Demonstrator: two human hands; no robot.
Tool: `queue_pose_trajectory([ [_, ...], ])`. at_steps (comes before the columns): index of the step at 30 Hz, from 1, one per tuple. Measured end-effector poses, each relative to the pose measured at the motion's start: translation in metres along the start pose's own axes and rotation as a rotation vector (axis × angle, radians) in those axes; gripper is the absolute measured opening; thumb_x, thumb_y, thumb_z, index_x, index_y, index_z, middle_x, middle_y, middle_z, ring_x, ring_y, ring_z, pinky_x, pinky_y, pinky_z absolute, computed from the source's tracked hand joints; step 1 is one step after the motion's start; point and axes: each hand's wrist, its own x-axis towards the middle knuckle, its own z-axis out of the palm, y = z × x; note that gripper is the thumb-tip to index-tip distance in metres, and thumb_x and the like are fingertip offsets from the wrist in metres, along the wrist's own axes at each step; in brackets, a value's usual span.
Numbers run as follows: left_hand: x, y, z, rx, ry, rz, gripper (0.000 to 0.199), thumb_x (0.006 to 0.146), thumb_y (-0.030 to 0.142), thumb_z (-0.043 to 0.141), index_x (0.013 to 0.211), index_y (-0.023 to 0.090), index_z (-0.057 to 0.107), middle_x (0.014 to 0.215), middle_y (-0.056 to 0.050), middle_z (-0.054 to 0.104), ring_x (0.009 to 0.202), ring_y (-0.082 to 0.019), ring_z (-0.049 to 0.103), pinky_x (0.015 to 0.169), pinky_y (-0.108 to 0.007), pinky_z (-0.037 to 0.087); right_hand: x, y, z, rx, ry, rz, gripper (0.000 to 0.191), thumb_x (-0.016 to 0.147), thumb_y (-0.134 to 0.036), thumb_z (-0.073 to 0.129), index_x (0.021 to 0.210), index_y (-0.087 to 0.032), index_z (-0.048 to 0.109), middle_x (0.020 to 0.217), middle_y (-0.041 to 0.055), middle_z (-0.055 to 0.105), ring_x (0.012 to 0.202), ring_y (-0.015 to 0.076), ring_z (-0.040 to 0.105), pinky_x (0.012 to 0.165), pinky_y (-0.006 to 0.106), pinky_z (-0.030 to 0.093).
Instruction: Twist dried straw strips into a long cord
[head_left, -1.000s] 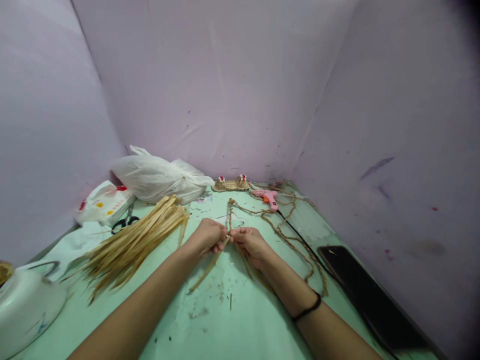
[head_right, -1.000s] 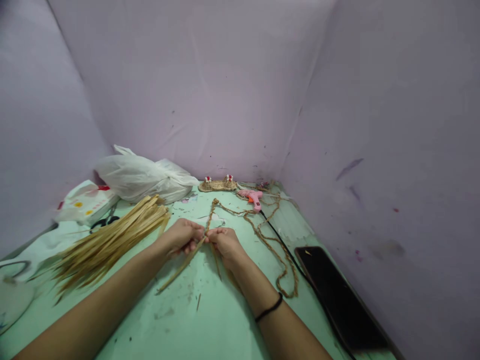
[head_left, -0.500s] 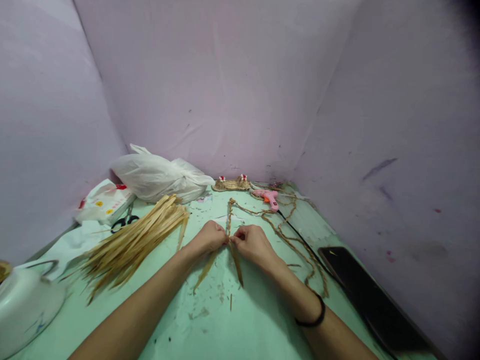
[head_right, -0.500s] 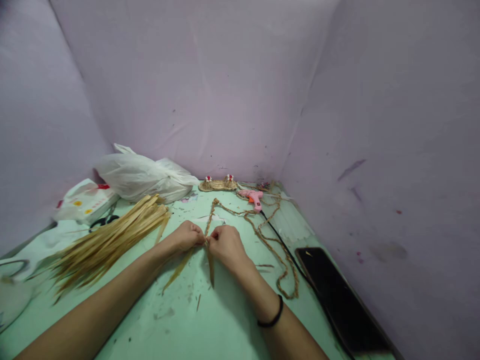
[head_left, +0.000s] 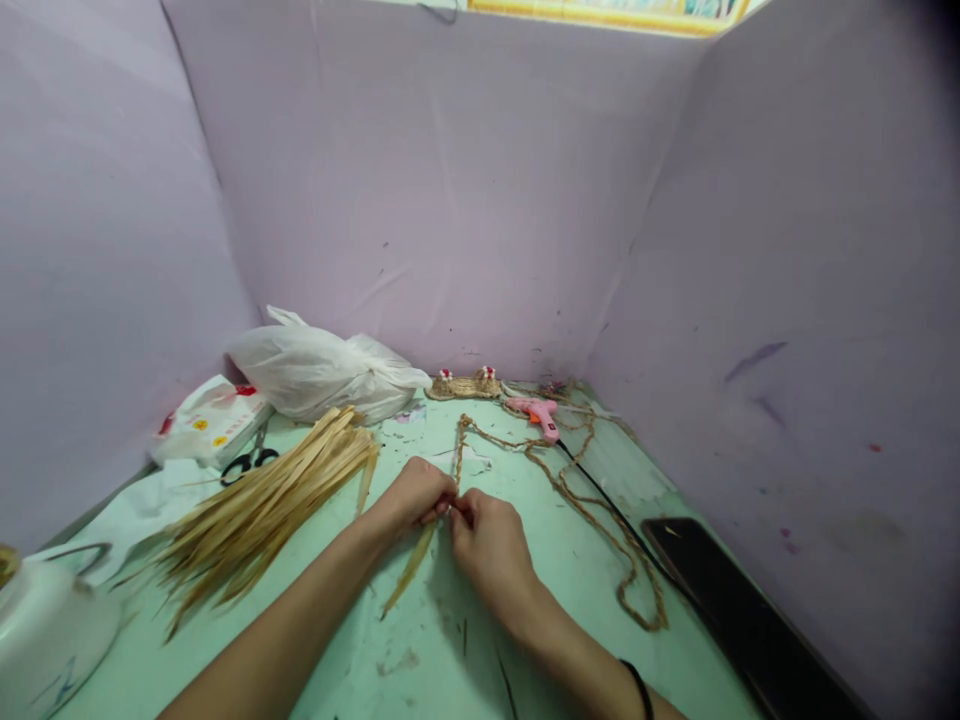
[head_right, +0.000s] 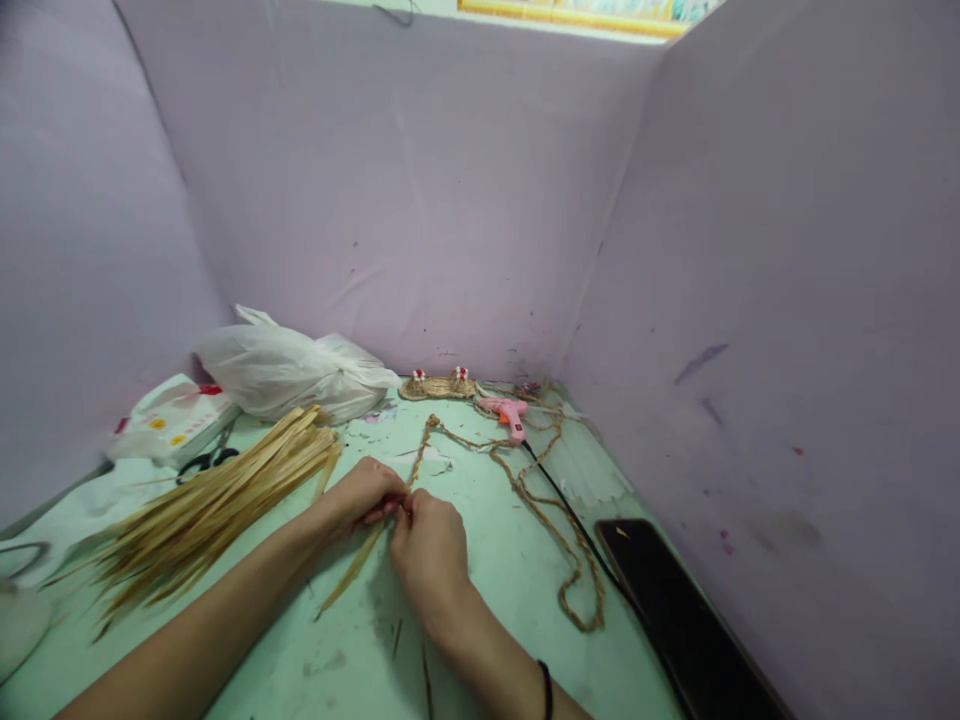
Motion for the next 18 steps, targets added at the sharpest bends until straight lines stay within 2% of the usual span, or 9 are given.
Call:
queue_pose_trajectory([
  [4,0.002,-0.001,-0.003,0.043,0.008,-0.038,0.012,0.048,0.008,0.048,0.040,0.014,0.042,0.028,0.009,0.021,0.030,-0.002,0.016,0.034,-0.019,0.009,-0.001,-0.006,-0.010,-0.125,-0.086,-0.019,0.017,0.072,-0.019,0.048,0.067,-0.017,0.064,0.067,0.0081,0.066,0.058,0.0164,0.056,0.050,0.025,0.026],
  [7,0.005,-0.004,-0.007,0.025,-0.033,-0.051,0.009,0.050,0.012,0.051,0.044,0.014,0.044,0.030,0.009,0.026,0.030,-0.002,0.018,0.034,-0.019,0.009,0.012,0.001,-0.014,-0.003,-0.049,0.040,0.018,0.073,-0.024,0.047,0.067,-0.017,0.063,0.065,0.0052,0.065,0.058,0.0150,0.054,0.051,0.023,0.028],
  [9,0.008,-0.006,-0.010,0.002,-0.078,-0.053,0.009,0.050,0.017,0.055,0.047,0.014,0.046,0.032,0.008,0.030,0.030,-0.003,0.021,0.034,-0.019,0.010,0.022,0.009,-0.014,0.140,0.023,0.095,0.017,0.073,-0.023,0.046,0.068,-0.015,0.061,0.066,0.0044,0.063,0.061,0.0138,0.053,0.054,0.022,0.031],
  [10,0.008,-0.008,-0.011,-0.007,-0.095,-0.053,0.010,0.049,0.019,0.056,0.049,0.014,0.047,0.033,0.007,0.032,0.030,-0.003,0.022,0.034,-0.019,0.011,0.026,0.012,-0.013,0.230,0.010,0.129,0.016,0.072,-0.021,0.046,0.068,-0.015,0.060,0.065,0.0038,0.062,0.059,0.0127,0.051,0.053,0.022,0.032],
  [12,0.009,-0.009,-0.012,-0.009,-0.113,-0.051,0.009,0.049,0.021,0.055,0.050,0.014,0.048,0.034,0.007,0.032,0.030,-0.004,0.022,0.034,-0.019,0.011,0.031,0.015,-0.009,0.439,-0.137,0.231,0.015,0.071,-0.020,0.044,0.065,-0.014,0.056,0.055,0.0010,0.055,0.049,0.0099,0.046,0.048,0.020,0.030],
  [14,0.009,-0.009,-0.011,0.004,-0.122,-0.045,0.007,0.049,0.020,0.052,0.049,0.014,0.049,0.034,0.007,0.031,0.031,-0.003,0.021,0.034,-0.019,0.010,0.033,0.014,-0.005,0.602,-0.295,0.347,0.014,0.070,-0.018,0.043,0.059,-0.014,0.052,0.042,-0.0040,0.043,0.037,0.0066,0.034,0.040,0.019,0.023],
  [16,0.009,-0.008,-0.009,0.028,-0.133,-0.036,0.006,0.049,0.020,0.050,0.049,0.014,0.050,0.034,0.007,0.030,0.031,-0.004,0.020,0.035,-0.020,0.010,0.033,0.014,-0.003,0.656,-0.340,0.407,0.013,0.067,-0.017,0.046,0.055,-0.015,0.049,0.035,-0.0080,0.030,0.032,0.0044,0.022,0.037,0.020,0.015],
  [18,0.009,-0.008,-0.007,0.100,-0.123,-0.022,0.005,0.048,0.018,0.049,0.048,0.013,0.051,0.034,0.007,0.030,0.033,-0.004,0.022,0.036,-0.020,0.012,0.033,0.014,-0.003,0.651,-0.315,0.399,0.011,0.062,-0.015,0.049,0.051,-0.015,0.048,0.032,-0.0095,0.025,0.032,0.0034,0.016,0.037,0.020,0.011],
])
